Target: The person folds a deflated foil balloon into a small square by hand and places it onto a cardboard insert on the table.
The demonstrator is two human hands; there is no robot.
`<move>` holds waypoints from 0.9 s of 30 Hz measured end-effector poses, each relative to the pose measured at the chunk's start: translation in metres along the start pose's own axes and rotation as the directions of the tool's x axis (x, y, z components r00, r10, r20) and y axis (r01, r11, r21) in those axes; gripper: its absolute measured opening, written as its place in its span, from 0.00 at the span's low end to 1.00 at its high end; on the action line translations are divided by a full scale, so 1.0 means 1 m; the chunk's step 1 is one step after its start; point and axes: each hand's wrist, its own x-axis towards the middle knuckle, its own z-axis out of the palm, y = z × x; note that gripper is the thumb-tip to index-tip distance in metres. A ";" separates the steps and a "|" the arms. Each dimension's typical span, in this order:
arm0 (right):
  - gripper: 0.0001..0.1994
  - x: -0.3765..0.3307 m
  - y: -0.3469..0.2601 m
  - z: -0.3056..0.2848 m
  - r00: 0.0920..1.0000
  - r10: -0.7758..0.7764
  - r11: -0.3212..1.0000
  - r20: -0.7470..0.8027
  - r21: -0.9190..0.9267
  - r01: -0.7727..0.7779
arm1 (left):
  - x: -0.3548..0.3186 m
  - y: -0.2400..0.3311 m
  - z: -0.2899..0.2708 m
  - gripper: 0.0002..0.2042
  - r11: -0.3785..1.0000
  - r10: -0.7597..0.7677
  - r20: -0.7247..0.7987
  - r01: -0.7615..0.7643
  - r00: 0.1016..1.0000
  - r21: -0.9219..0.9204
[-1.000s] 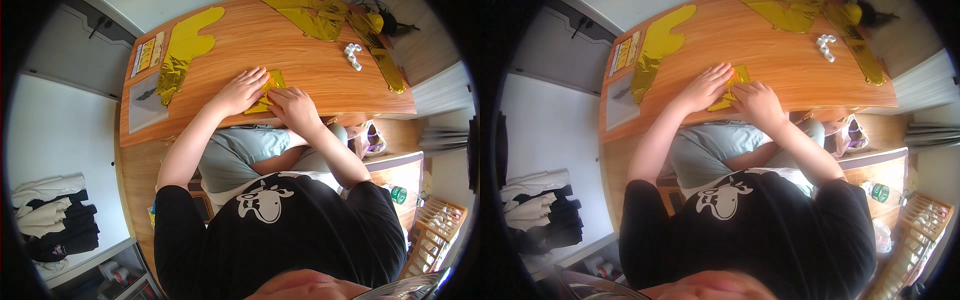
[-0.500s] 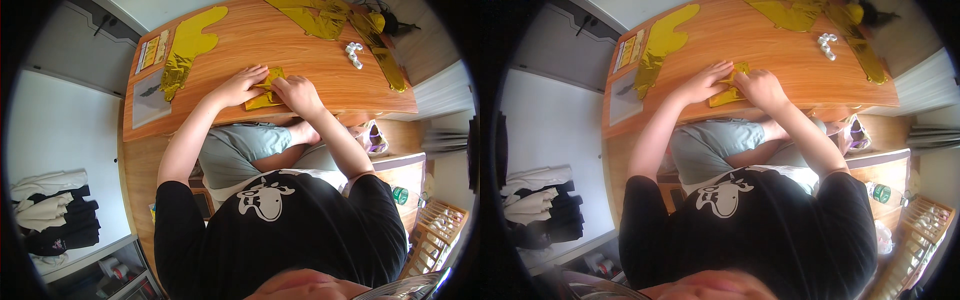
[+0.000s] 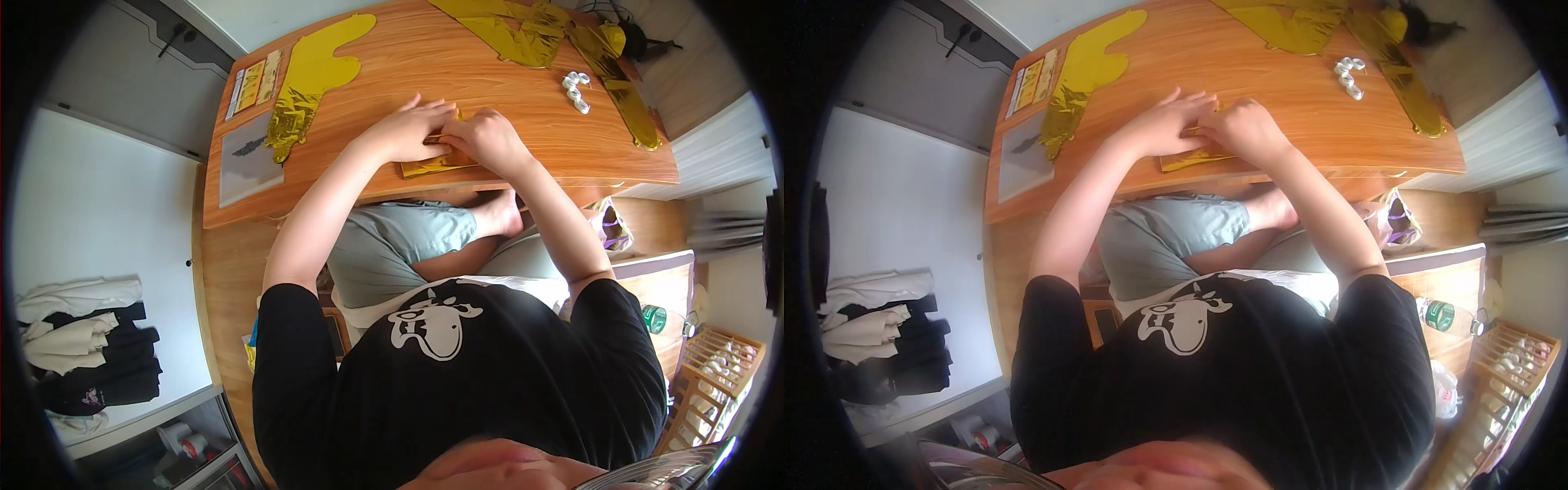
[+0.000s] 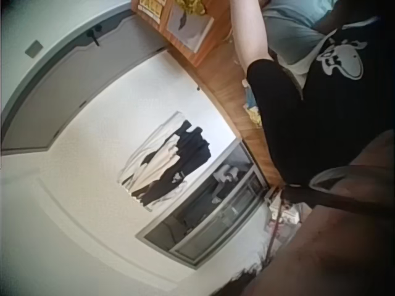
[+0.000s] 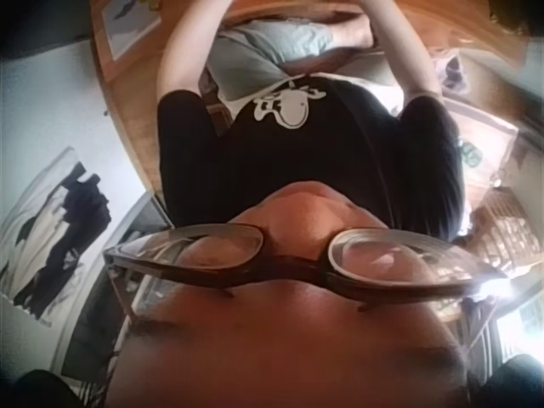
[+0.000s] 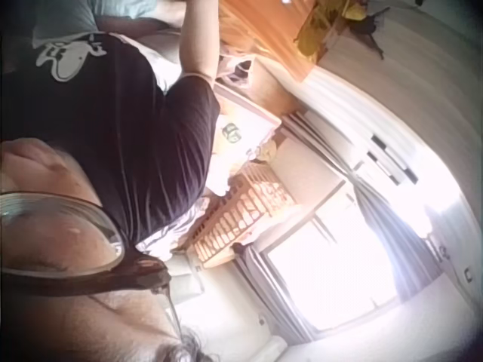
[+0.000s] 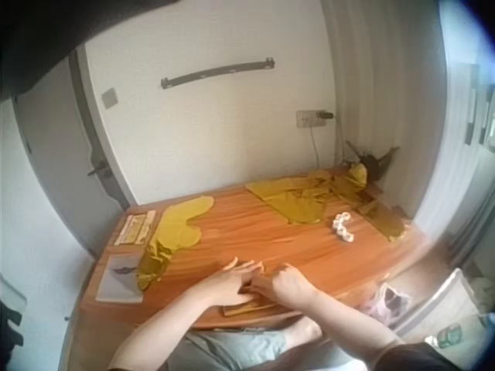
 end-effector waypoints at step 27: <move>0.17 -0.015 -0.020 0.017 0.731 0.679 0.731 0.063 0.031 -0.682 | 0.007 -0.026 0.028 0.22 0.460 -0.412 -0.106 0.106 0.905 -0.882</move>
